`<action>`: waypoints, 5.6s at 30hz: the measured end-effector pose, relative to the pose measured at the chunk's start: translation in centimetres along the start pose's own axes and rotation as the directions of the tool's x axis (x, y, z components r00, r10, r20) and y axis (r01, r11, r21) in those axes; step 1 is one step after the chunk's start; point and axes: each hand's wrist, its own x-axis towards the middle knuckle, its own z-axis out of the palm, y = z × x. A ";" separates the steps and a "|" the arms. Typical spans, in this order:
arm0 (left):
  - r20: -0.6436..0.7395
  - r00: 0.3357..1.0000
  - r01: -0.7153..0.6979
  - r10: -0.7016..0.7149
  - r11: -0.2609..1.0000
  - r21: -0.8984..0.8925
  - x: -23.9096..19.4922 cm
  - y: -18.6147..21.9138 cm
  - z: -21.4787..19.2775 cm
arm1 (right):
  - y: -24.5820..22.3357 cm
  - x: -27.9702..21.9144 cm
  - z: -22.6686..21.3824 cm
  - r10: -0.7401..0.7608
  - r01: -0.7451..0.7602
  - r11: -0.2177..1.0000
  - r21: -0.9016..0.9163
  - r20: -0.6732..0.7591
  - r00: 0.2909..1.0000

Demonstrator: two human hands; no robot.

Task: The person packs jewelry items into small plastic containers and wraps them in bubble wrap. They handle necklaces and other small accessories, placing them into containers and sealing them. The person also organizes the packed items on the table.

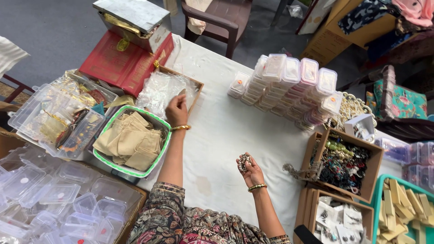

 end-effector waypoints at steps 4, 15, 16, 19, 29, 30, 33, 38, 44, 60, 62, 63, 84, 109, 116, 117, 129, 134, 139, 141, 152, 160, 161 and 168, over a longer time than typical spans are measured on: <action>0.195 0.981 -0.022 0.011 0.998 0.053 -7.9 -0.3 4.0 | 0.0 -1.4 -2.9 -0.017 0.017 1.000 0.022 -0.008 1.000; 0.662 0.654 0.321 -0.366 0.927 0.196 -29.3 -0.2 7.4 | 0.7 -4.8 -10.0 -0.021 0.021 1.000 -0.008 -0.065 0.998; 0.663 0.651 0.321 -0.368 0.926 0.199 -29.6 0.4 7.1 | 0.8 -5.0 -10.4 -0.020 0.020 1.000 -0.006 -0.068 0.997; 0.718 0.552 0.434 -0.424 0.881 0.187 -30.4 1.7 6.2 | 1.1 -5.4 -11.3 -0.007 0.007 1.000 -0.006 -0.057 0.998; 0.808 0.577 -0.333 -0.114 0.871 0.361 -32.7 0.3 4.6 | 2.2 -5.6 -12.7 0.030 -0.030 0.999 -0.023 -0.027 0.999; 0.848 0.523 -0.417 -0.093 0.839 0.349 -32.6 1.0 4.1 | 2.3 -5.7 -12.6 0.034 -0.035 0.999 -0.029 -0.027 0.999; 0.838 0.545 -0.490 -0.016 0.806 0.334 -33.6 -1.1 4.3 | 2.8 -5.6 -12.8 0.064 -0.064 0.997 -0.035 0.001 0.998; 0.713 0.699 -0.280 -0.063 0.892 0.354 -34.5 -2.4 5.2 | 2.9 -5.5 -10.5 0.081 -0.082 0.997 0.006 0.108 0.991; 0.675 0.679 0.145 -0.288 0.954 0.261 -34.1 1.9 4.5 | 3.6 -4.1 -9.2 0.061 -0.065 0.998 0.022 0.146 0.987; 0.704 0.705 0.001 -0.086 0.993 0.120 -34.4 3.3 5.2 | 6.8 -1.8 -12.2 -0.580 0.257 0.218 -0.941 0.087 0.810; 0.710 0.701 -0.012 -0.070 0.994 0.110 -34.5 3.1 5.3 | 7.6 -0.9 -13.2 -0.475 0.260 0.541 -0.800 -0.035 0.879; 0.715 0.697 -0.024 -0.055 0.995 0.101 -34.5 2.9 5.3 | 8.1 -0.3 -13.8 -0.327 0.212 0.798 -0.564 -0.109 0.939; 0.793 0.609 -0.065 -0.004 0.996 0.054 -34.1 3.4 6.9 | 7.3 3.1 -15.2 -0.264 0.104 0.921 -0.375 -0.406 0.875; 0.870 0.449 -0.701 0.203 0.683 0.203 -37.4 0.7 2.1 | 4.8 3.5 -17.2 -0.559 0.437 0.742 -0.509 -0.111 0.821; 0.900 0.385 -0.809 0.205 0.544 0.222 -38.9 -0.9 2.3 | 1.9 2.9 -13.3 -0.538 0.245 0.404 -0.881 -0.012 0.843; 0.899 0.397 -0.794 0.184 0.560 0.236 -39.2 -1.1 2.4 | 1.5 2.8 -12.8 -0.434 0.144 0.405 -0.903 -0.051 0.899; 0.653 0.716 -0.517 0.247 0.816 0.258 -36.5 -0.5 2.1 | -3.0 -0.3 -8.1 -0.179 0.094 0.833 -0.545 -0.104 0.978; 0.738 0.631 -0.547 0.240 0.812 0.203 -35.1 2.4 1.9 | -4.3 -0.3 -8.5 -0.118 0.053 0.921 -0.386 -0.147 0.982; 0.679 0.705 -0.255 0.206 0.967 -0.029 -33.8 6.6 2.7 | -7.2 -2.4 -6.7 -0.130 0.081 0.939 -0.334 -0.128 0.983; 0.505 0.855 -0.077 0.120 0.992 -0.104 -34.2 5.0 5.4 | -8.5 -3.2 -6.4 -0.214 0.147 0.883 -0.445 -0.103 0.971; 0.814 0.579 0.640 -0.044 0.643 -0.421 -26.8 8.5 6.5 | -8.5 -4.2 -8.3 -0.303 0.348 0.570 -0.744 0.203 0.931; 0.808 0.570 0.463 -0.148 0.870 -0.168 -26.4 6.1 5.8 | -4.1 0.1 -11.2 -0.334 0.388 0.806 -0.447 0.198 0.922; 0.760 0.649 0.249 -0.033 0.953 -0.171 -26.4 7.1 5.0 | -3.8 0.2 -11.5 -0.380 0.420 0.756 -0.503 0.185 0.906; 0.843 0.515 -0.376 0.158 0.925 0.056 -30.7 -0.4 2.2 | -0.3 -0.4 -14.9 -0.369 0.474 -0.165 -0.865 0.500 0.783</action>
